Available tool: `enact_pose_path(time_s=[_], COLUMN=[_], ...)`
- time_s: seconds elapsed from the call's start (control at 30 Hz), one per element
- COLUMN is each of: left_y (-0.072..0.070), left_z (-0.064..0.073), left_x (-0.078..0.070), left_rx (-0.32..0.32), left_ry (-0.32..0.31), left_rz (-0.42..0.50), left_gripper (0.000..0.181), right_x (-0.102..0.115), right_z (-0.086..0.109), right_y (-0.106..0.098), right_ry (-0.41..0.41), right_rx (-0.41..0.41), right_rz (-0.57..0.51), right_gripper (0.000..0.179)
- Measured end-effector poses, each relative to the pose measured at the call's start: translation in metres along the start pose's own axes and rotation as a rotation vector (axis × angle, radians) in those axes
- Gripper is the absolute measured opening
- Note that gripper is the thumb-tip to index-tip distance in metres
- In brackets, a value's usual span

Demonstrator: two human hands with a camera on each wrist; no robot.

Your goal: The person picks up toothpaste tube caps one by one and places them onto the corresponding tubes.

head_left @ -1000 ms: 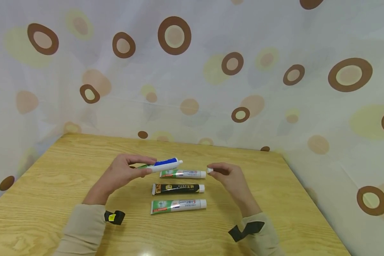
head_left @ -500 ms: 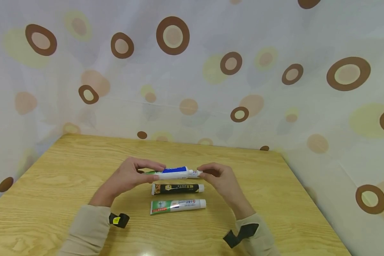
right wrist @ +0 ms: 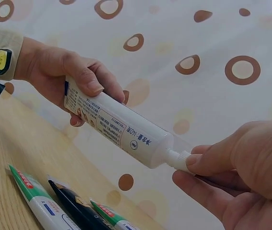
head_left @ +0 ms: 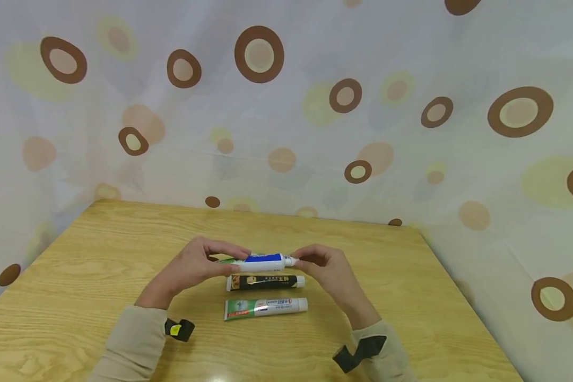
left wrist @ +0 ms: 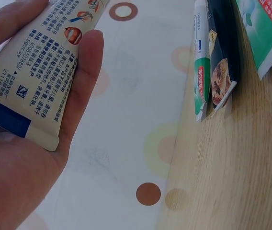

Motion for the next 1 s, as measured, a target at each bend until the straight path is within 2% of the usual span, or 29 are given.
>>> enact_pose_path(time_s=[0.3, 0.57, 1.0], left_y=[0.0, 0.0045, 0.0071], left_z=[-0.0004, 0.0009, 0.0014], left_x=[-0.0013, -0.0013, -0.0017], left_rx=[0.004, 0.037, 0.049], left_ry=[0.012, 0.007, 0.0], left_rz=[0.002, 0.009, 0.034], left_gripper=[0.027, 0.029, 0.032], right_x=[0.0018, -0.0048, -0.0053], right_z=[0.001, 0.0021, 0.0014], right_y=[0.0, 0.0055, 0.006], right_ry=[0.006, 0.056, 0.095], right_rx=[0.022, 0.134, 0.099], right_rz=[-0.004, -0.082, -0.036], right_gripper=[0.018, 0.027, 0.024])
Point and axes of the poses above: each hand's wrist, its own z-axis away from the middle knuckle, its own y-axis out of the palm, x = y × z, the point moved 6 cm from there along -z, towards the middle knuckle, and after that the axes turned 5 degrees about y, right-handed, at the moved point
